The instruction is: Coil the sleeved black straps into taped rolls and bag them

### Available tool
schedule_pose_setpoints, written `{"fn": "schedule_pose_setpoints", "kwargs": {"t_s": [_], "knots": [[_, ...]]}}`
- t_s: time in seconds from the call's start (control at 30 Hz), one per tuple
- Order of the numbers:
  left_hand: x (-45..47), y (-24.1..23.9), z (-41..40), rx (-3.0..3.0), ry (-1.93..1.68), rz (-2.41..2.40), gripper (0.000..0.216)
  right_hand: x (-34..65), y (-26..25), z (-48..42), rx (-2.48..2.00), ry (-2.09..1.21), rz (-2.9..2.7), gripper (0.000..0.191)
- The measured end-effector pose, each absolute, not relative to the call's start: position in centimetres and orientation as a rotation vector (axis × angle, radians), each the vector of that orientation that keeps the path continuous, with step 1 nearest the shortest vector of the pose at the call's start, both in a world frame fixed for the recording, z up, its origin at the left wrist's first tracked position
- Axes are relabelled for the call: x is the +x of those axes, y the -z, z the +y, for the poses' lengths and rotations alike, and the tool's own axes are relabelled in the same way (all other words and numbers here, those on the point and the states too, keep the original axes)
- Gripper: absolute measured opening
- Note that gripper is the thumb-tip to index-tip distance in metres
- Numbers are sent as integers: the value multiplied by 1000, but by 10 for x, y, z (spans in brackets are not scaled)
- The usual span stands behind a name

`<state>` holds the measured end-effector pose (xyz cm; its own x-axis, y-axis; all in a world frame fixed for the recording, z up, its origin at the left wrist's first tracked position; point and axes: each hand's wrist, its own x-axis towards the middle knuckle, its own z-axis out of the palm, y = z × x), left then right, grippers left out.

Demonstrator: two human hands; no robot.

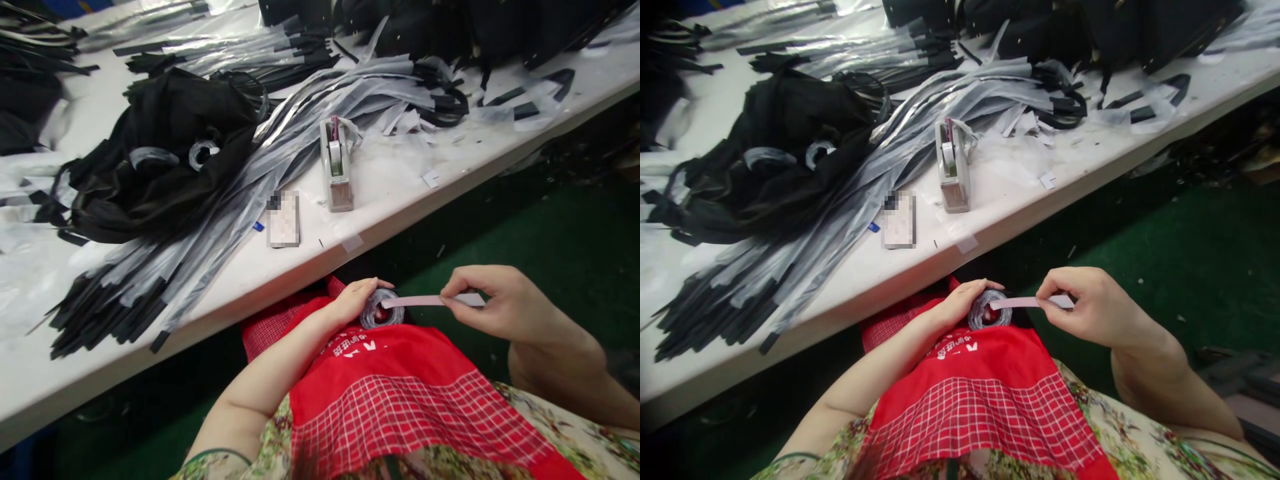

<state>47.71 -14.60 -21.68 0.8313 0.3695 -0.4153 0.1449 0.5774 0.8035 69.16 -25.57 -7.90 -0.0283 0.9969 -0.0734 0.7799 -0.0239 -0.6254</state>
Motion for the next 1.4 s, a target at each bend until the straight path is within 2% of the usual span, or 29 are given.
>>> {"fn": "schedule_pose_setpoints", "kwargs": {"t_s": [0.27,0.4,0.53,0.83,1.0,1.07,1.17,1.3,1.4], "knots": [[476,207,-148,928,-61,614,59,669,76,-252,-1857,-727,-1991,8],[477,208,-151,933,-86,601,58,649,98,-243,-1797,-814,-1987,8],[477,207,-150,1136,-181,610,44,644,127,-230,-1787,-861,-1859,8],[476,186,-157,1592,-277,626,26,660,176,-215,-1772,-1233,-1173,29],[475,186,-162,1659,-346,544,21,654,207,-215,-1747,-1435,-708,51],[475,184,-163,1681,-404,527,20,647,213,-218,-1663,-1517,-589,47],[475,181,-164,1718,-472,586,20,640,206,-224,-1603,-1448,-566,41],[476,187,-162,1679,-430,819,27,639,191,-229,-1675,-1304,-813,35],[478,193,-159,1600,-375,861,25,640,189,-230,-1735,-1276,-933,36]]}}
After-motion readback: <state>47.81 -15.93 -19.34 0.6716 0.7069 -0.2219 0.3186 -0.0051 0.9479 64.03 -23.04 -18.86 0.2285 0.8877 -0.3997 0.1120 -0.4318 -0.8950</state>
